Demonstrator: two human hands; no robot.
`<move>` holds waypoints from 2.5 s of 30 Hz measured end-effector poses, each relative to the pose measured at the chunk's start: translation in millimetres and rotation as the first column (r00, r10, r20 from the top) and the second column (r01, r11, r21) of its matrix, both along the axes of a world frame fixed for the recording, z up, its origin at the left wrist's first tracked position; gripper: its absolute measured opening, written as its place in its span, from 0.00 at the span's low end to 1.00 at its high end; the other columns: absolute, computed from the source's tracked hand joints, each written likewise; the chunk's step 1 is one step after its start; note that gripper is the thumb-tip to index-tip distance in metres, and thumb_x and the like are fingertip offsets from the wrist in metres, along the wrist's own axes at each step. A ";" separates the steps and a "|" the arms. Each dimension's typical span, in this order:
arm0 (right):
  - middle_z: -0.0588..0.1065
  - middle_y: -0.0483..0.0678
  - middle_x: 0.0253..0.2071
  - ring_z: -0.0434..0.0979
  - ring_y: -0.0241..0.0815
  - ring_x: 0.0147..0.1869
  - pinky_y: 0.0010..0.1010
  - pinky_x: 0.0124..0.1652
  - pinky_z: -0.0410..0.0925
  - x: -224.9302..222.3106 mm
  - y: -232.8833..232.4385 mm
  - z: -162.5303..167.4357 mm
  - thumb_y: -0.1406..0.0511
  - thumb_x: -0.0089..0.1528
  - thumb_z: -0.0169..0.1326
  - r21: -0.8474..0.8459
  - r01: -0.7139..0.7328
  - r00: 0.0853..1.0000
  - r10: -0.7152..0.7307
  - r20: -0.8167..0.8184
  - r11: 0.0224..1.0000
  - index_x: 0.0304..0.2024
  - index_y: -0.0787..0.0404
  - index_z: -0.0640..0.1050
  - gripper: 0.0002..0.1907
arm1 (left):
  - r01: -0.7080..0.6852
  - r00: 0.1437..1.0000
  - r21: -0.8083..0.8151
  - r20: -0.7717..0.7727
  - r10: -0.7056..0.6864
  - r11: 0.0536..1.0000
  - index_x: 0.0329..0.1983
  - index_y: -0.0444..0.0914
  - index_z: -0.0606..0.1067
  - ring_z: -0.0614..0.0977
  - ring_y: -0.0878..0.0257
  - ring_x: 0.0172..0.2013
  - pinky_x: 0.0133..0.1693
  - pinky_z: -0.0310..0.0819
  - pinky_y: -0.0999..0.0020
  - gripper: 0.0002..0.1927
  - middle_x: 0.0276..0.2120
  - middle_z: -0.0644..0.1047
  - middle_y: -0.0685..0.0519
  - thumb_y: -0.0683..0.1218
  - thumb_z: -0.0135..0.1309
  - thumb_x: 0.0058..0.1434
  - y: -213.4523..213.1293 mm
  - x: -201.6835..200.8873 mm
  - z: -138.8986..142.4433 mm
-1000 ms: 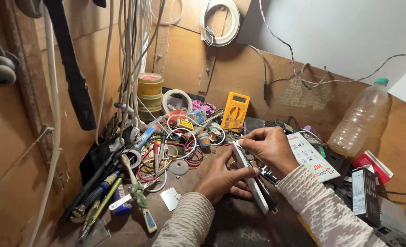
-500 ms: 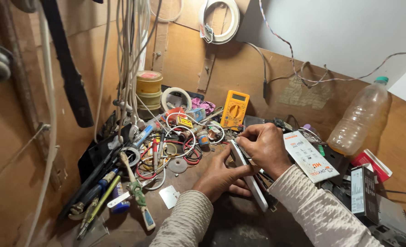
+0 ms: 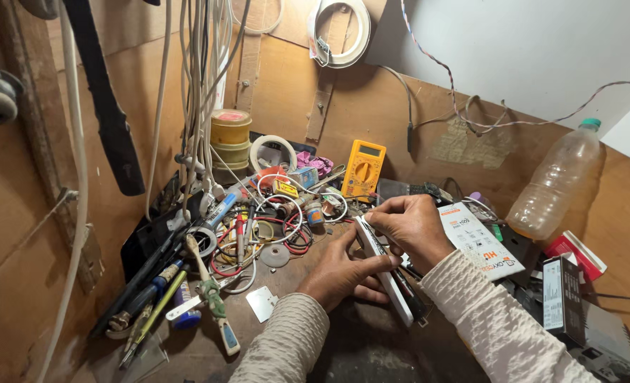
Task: The person disassembles a smartphone by prying open the back cover and separating the screen assembly from the chassis. They then reassemble the device by aligning and snapping the screen and back cover back into place.
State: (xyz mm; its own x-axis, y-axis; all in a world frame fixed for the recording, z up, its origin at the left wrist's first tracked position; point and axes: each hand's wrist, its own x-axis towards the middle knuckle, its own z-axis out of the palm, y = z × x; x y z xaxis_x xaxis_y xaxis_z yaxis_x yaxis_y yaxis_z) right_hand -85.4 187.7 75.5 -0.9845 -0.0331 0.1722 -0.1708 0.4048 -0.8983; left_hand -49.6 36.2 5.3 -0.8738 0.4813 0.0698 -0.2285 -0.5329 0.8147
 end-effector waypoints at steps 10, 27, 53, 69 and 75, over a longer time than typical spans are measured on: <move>0.82 0.45 0.22 0.80 0.30 0.24 0.24 0.27 0.72 3.4 -4.9 7.9 0.64 0.53 0.65 0.419 0.096 0.941 0.054 -0.333 0.903 0.31 0.64 0.86 0.09 | -0.011 1.000 -0.030 -0.010 0.011 0.999 0.68 0.38 0.61 0.87 0.51 0.31 0.32 0.88 0.54 0.43 0.39 0.80 0.42 0.41 0.67 0.49 0.9 3.7 2.0; 0.76 0.46 0.19 0.67 0.30 0.16 0.24 0.16 0.59 -6.6 3.6 -7.9 0.68 0.57 0.64 -0.036 -0.013 0.999 0.014 0.032 0.999 0.28 0.69 0.83 0.07 | -0.002 0.998 -0.018 -0.064 0.001 1.000 0.70 0.37 0.62 0.87 0.53 0.32 0.32 0.88 0.55 0.42 0.40 0.81 0.44 0.41 0.65 0.52 -1.4 2.3 -1.6; 0.82 0.53 0.29 0.85 0.42 0.31 0.33 0.33 0.75 10.2 -13.7 6.6 0.64 0.55 0.63 0.466 0.117 0.852 0.153 -0.501 0.877 0.34 0.65 0.85 0.10 | -0.023 0.999 0.005 0.048 0.023 1.000 0.73 0.43 0.54 0.86 0.47 0.31 0.32 0.87 0.53 0.47 0.43 0.77 0.42 0.40 0.63 0.51 0.8 -2.0 -2.1; 0.67 0.41 0.27 0.57 0.28 0.19 0.23 0.16 0.49 91.0 61.3 -20.8 0.54 0.63 0.56 -0.356 0.343 0.910 -0.213 0.356 0.870 0.47 0.66 0.79 0.21 | -0.064 0.998 0.100 0.005 0.064 0.993 0.77 0.42 0.53 0.84 0.53 0.36 0.35 0.84 0.57 0.54 0.45 0.80 0.41 0.44 0.69 0.50 -2.5 -2.1 -0.3; 0.64 0.41 0.25 0.50 0.27 0.16 0.24 0.15 0.45 111.6 67.5 -48.7 0.58 0.62 0.58 -0.454 0.343 0.899 -0.148 0.412 0.822 0.50 0.66 0.78 0.20 | -0.131 0.991 0.379 0.041 0.125 0.916 0.66 0.38 0.61 0.86 0.50 0.43 0.43 0.85 0.48 0.37 0.46 0.80 0.43 0.47 0.63 0.56 -7.5 -9.8 2.5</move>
State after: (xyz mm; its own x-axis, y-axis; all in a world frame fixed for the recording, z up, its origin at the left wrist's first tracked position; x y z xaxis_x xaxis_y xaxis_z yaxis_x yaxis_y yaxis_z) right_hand 26.2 255.1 26.8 -0.9434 0.2128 -0.2545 0.2295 -0.1353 -0.9639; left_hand -59.4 28.6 7.8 -0.9286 0.3051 0.2113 -0.1485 -0.8271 0.5420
